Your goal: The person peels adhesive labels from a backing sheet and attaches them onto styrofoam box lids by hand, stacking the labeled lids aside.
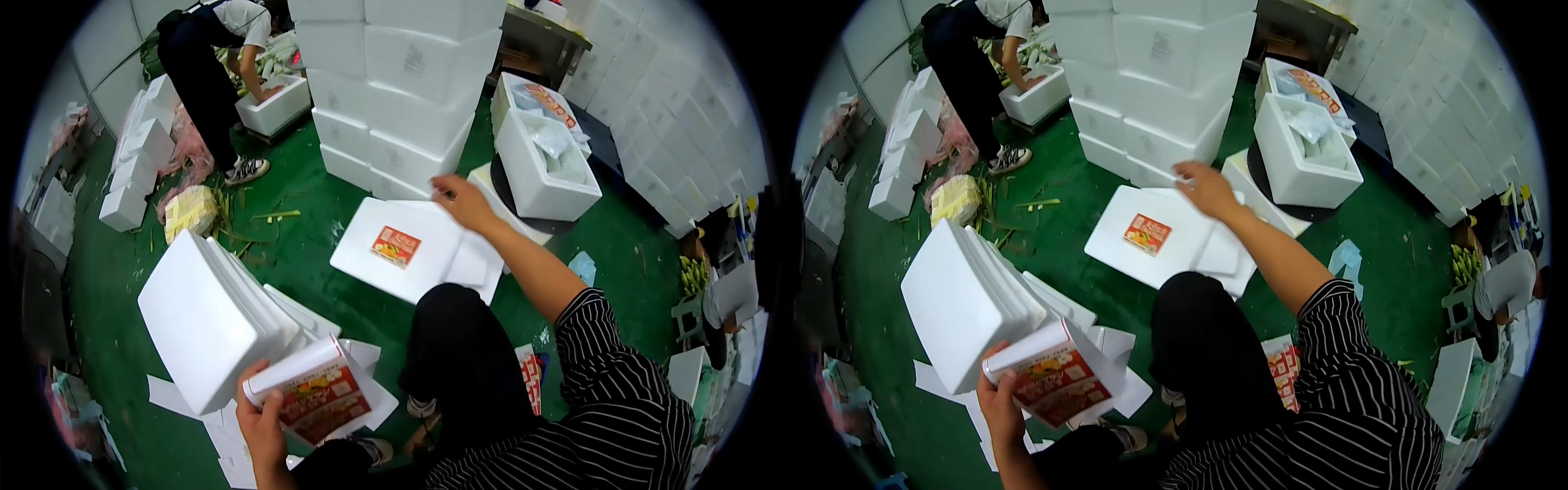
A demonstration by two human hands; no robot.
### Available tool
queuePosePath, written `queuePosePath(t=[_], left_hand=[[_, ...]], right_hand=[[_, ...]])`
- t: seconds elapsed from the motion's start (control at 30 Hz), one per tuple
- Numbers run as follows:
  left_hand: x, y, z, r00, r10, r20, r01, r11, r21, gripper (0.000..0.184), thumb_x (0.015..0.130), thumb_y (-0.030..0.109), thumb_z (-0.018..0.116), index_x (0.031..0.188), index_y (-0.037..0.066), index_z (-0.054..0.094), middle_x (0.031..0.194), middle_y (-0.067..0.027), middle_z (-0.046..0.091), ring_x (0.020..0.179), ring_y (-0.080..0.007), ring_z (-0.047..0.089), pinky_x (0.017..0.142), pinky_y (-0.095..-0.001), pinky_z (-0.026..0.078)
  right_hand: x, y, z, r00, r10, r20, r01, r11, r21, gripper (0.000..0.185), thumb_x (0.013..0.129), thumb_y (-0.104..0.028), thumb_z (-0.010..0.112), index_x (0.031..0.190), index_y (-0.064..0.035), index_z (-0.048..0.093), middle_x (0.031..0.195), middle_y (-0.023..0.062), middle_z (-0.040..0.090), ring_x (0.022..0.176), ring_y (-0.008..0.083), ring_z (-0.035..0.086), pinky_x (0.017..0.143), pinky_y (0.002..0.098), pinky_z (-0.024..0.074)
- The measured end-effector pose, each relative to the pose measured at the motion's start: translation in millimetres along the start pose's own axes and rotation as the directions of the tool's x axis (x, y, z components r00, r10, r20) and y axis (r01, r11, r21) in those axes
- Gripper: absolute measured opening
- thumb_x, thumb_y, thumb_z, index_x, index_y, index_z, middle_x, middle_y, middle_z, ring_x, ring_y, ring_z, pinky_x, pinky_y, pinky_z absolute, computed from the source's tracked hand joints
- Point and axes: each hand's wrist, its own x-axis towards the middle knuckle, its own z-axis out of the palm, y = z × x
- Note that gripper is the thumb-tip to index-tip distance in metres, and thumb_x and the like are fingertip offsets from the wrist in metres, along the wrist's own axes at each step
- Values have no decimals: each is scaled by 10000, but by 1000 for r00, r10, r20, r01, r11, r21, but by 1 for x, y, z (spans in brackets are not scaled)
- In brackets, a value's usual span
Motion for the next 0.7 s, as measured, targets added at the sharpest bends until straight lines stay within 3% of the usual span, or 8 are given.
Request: queuePosePath(t=[0.07, 0.2, 0.23, 0.37, 0.47, 0.6, 0.67, 0.7], left_hand=[[3, -4, 5, 1000, -26, 6, 26, 999, -35, 455, 941, 47, 624, 1389, 5, 554, 1288, -115, 624, 1128, -187, 612, 990, -312, 503], [4, -6, 8, 997, 30, 68, -32, 999, 17, 434, 938, 90, 637, 1361, 1, 597, 1242, -123, 669, 1134, -214, 636, 1021, -354, 499], [4, -6, 7, 998, 31, 60, -34, 999, 41, 432, 938, 84, 636, 1361, 0, 596, 1238, -122, 670, 1134, -213, 636, 1021, -350, 497], [-6, -3, 2, 998, -14, 53, 10, 997, 74, 432, 933, 33, 626, 1362, 1, 582, 1261, -115, 648, 1146, -196, 618, 1022, -336, 484], [-2, -8, -2, 999, 32, 30, -33, 998, 50, 496, 923, -6, 617, 1413, 0, 539, 1320, -130, 611, 1168, -196, 605, 1028, -330, 481], [-1, 2, 14, 997, 71, 9, -71, 997, -9, 604, 924, 4, 625, 1507, 19, 468, 1408, -142, 555, 1228, -218, 575, 1061, -344, 462], [-2, 7, 22, 985, 173, -14, -173, 985, 1, 606, 928, 28, 638, 1511, 30, 473, 1414, -139, 553, 1240, -221, 566, 1068, -348, 458], [1, 4, 19, 977, 212, -33, -209, 976, 61, 594, 938, 56, 638, 1510, 23, 480, 1443, -139, 539, 1256, -231, 565, 1076, -351, 463]], right_hand=[[-36, 5, 44, 837, -504, 214, 535, 836, -123, 494, 914, -356, 721, 1359, -158, 642, 1481, 102, 564, 1408, 333, 485, 1161, 519, 397], [-91, 103, 137, 722, -135, 678, 603, 604, -521, 698, 940, -591, 593, 1556, -288, 463, 1699, 3, 280, 1600, 277, 118, 1186, 758, 129], [-101, 111, 134, 772, -232, 592, 606, 551, -574, 722, 947, -643, 563, 1567, -294, 437, 1683, -25, 316, 1586, 269, 176, 1209, 714, 139], [-126, 92, 62, 909, 150, 389, 161, 735, -659, 698, 955, -661, 551, 1511, -242, 502, 1631, 9, 395, 1542, 273, 274, 1216, 680, 170], [-144, 138, 19, 909, 390, 148, -174, 678, -714, 702, 946, -662, 569, 1453, -176, 547, 1573, 59, 455, 1509, 279, 325, 1216, 668, 193], [-162, 126, 10, 934, 350, 69, -194, 661, -725, 636, 959, -567, 627, 1384, -96, 588, 1544, 121, 465, 1470, 322, 370, 1204, 620, 268], [-143, 119, 23, 978, 57, -203, -147, 873, -464, 474, 965, -395, 694, 1280, -44, 638, 1479, 185, 503, 1392, 352, 444, 1167, 534, 354], [-135, 53, 16, 946, 13, -324, -42, 996, -83, 328, 963, -247, 715, 1193, -19, 663, 1308, 180, 609, 1208, 303, 585, 1062, 418, 457]])
